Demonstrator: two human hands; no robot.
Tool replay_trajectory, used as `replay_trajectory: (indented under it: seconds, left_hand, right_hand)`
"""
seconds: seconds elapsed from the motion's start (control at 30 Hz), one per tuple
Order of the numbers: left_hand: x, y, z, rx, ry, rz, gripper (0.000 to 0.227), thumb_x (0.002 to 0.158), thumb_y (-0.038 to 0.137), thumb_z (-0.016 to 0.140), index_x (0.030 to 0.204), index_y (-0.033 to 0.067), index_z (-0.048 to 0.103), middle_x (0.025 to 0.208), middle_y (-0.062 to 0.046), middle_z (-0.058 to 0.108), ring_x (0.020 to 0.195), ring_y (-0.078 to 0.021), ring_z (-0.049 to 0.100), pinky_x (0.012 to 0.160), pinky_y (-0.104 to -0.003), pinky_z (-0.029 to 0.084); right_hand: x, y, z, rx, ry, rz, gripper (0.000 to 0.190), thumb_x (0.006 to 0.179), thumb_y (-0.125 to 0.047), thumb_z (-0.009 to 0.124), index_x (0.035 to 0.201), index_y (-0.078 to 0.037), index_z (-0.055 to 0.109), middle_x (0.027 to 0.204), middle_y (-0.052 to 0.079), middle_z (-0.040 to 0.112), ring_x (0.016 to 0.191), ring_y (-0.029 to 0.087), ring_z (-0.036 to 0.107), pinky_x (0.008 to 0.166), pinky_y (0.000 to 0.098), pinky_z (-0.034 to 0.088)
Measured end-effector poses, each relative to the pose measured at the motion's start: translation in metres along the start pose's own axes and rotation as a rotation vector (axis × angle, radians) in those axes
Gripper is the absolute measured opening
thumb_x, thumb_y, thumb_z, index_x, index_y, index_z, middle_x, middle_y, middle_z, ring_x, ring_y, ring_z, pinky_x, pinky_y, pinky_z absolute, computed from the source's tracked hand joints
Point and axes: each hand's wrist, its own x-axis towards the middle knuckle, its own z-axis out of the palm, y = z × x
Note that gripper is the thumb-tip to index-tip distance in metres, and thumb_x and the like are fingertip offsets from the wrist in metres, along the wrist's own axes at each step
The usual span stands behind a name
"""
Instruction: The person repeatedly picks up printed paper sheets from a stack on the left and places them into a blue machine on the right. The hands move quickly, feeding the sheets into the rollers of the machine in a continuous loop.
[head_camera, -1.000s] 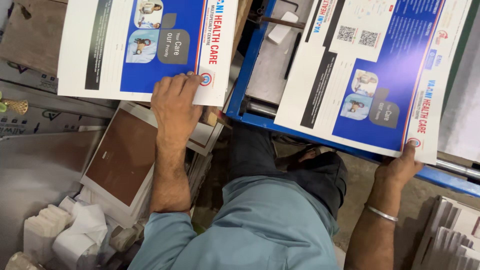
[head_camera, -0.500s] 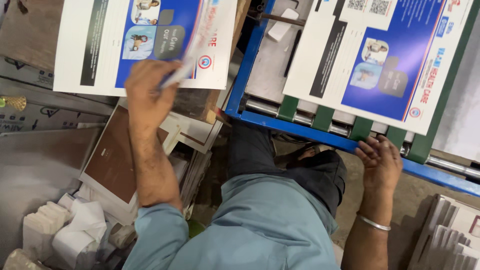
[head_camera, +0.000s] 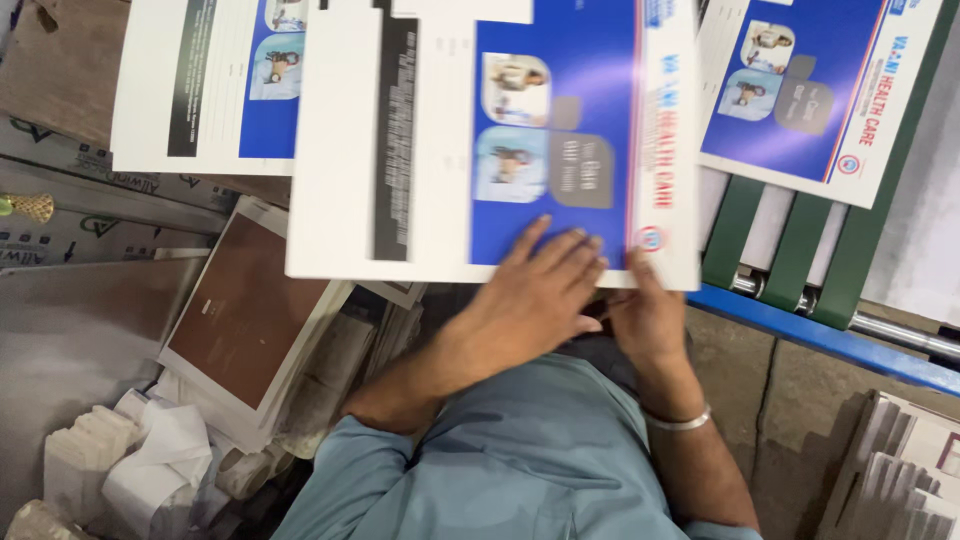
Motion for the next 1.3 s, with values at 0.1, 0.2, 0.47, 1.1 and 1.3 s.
replay_trajectory:
  seconds: [0.1,0.2,0.47,1.1,1.3]
  left_hand:
    - [-0.021,-0.028,-0.020,0.061,0.004,-0.081,0.063,0.088,0.041,0.074,0.133,-0.0012,0.062,0.142,-0.021,0.058,0.137,-0.0355,0.048,0.119,-0.058,0.031]
    - [-0.037,-0.064,-0.037,0.187,0.079,-0.208,0.062,0.091,0.037,0.075,0.136,-0.0021,0.062,0.145,-0.021,0.057,0.140,-0.0360,0.047,0.119,-0.057,0.031]
    - [-0.048,-0.135,-0.041,0.350,0.312,-0.248,0.053,0.092,0.017,0.080,0.138,-0.0036,0.063,0.139,-0.019,0.063,0.133,-0.0356,0.056,0.114,-0.048,0.044]
    - [-0.038,-0.155,-0.031,0.398,0.449,-0.271,0.045,0.088,0.010,0.081,0.130,0.0050,0.068,0.129,-0.009,0.067,0.123,-0.0284,0.061,0.105,-0.044,0.049]
    - [-0.037,-0.163,-0.035,0.372,0.433,-0.278,0.044,0.083,0.009,0.082,0.125,0.0079,0.070,0.122,-0.007,0.069,0.115,-0.0285,0.063,0.097,-0.044,0.049]
  right_hand:
    - [0.013,-0.021,-0.032,0.019,0.118,-0.175,0.041,0.109,-0.002,0.059,0.150,-0.002,0.051,0.126,0.010,0.064,0.104,0.018,0.065,0.076,0.0297,0.056]
    - [0.020,-0.048,-0.076,-0.044,0.276,-0.325,0.042,0.107,0.007,0.057,0.149,0.004,0.052,0.130,0.012,0.066,0.108,0.019,0.070,0.085,0.0275,0.062]
    - [0.012,-0.082,-0.170,-0.159,0.577,-0.535,0.031,0.110,0.004,0.053,0.141,0.007,0.055,0.126,0.018,0.070,0.103,0.026,0.073,0.081,0.0342,0.065]
    - [-0.073,-0.020,-0.180,-0.201,0.658,-0.456,0.037,0.107,0.005,0.055,0.145,0.006,0.054,0.135,0.016,0.066,0.119,0.024,0.071,0.102,0.0375,0.063]
    - [-0.060,-0.026,-0.167,-0.206,0.681,-0.457,0.036,0.107,0.003,0.058,0.143,0.005,0.055,0.134,0.016,0.067,0.117,0.024,0.071,0.099,0.0371,0.064]
